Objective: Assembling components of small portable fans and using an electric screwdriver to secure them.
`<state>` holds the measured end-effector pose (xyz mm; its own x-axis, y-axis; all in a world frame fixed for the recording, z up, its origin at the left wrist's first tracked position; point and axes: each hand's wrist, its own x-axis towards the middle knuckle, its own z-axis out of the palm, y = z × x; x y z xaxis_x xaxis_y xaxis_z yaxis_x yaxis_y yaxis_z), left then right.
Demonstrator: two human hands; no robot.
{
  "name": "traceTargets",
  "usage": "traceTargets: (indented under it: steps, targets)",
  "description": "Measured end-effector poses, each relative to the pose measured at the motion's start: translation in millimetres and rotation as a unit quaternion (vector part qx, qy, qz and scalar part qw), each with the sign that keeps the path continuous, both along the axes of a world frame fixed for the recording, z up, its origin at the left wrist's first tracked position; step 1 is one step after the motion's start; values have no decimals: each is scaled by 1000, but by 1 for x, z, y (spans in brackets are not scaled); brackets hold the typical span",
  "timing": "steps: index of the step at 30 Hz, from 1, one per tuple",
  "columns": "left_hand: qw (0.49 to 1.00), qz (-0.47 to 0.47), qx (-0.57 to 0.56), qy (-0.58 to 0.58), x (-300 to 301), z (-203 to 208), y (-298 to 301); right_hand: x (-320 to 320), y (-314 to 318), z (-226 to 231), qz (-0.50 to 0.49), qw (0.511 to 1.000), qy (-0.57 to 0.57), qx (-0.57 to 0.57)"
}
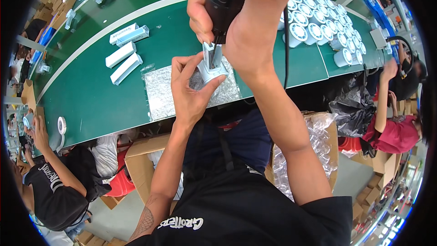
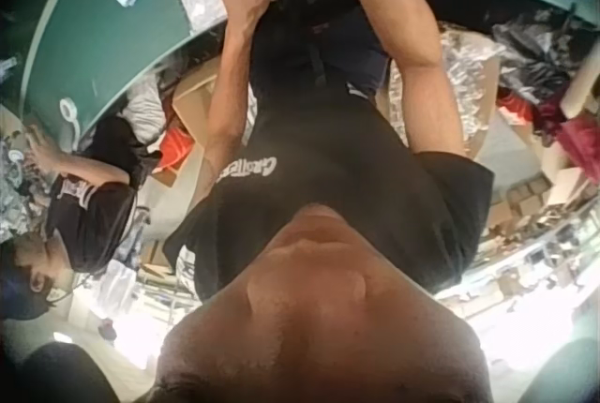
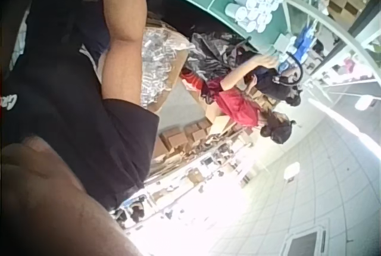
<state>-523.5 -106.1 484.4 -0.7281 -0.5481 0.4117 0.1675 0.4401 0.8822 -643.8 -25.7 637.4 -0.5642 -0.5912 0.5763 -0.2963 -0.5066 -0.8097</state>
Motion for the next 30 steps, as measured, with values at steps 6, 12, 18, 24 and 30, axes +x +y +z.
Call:
traceTargets:
  steps: [6, 12, 18, 24, 30]
  targets:
    - [996, 28, 76, 22, -8, 0, 10, -18, 10, 41, 61, 975, -149, -152]
    - [1000, 17, 23, 7, -8, 0, 8, -65, 0, 26, -77, 991, 5, -112]
    - [997, 21, 68, 5, -6, 2, 6, -57, -4, 29, -104, 991, 32, -75]
    - [998, 17, 57, -6, -8, 1, 7, -35, 15, 38, 162, 952, -163, -202]
    - [1000, 15, 13, -20, -8, 3, 8, -4, 12, 33, 65, 971, -154, -174]
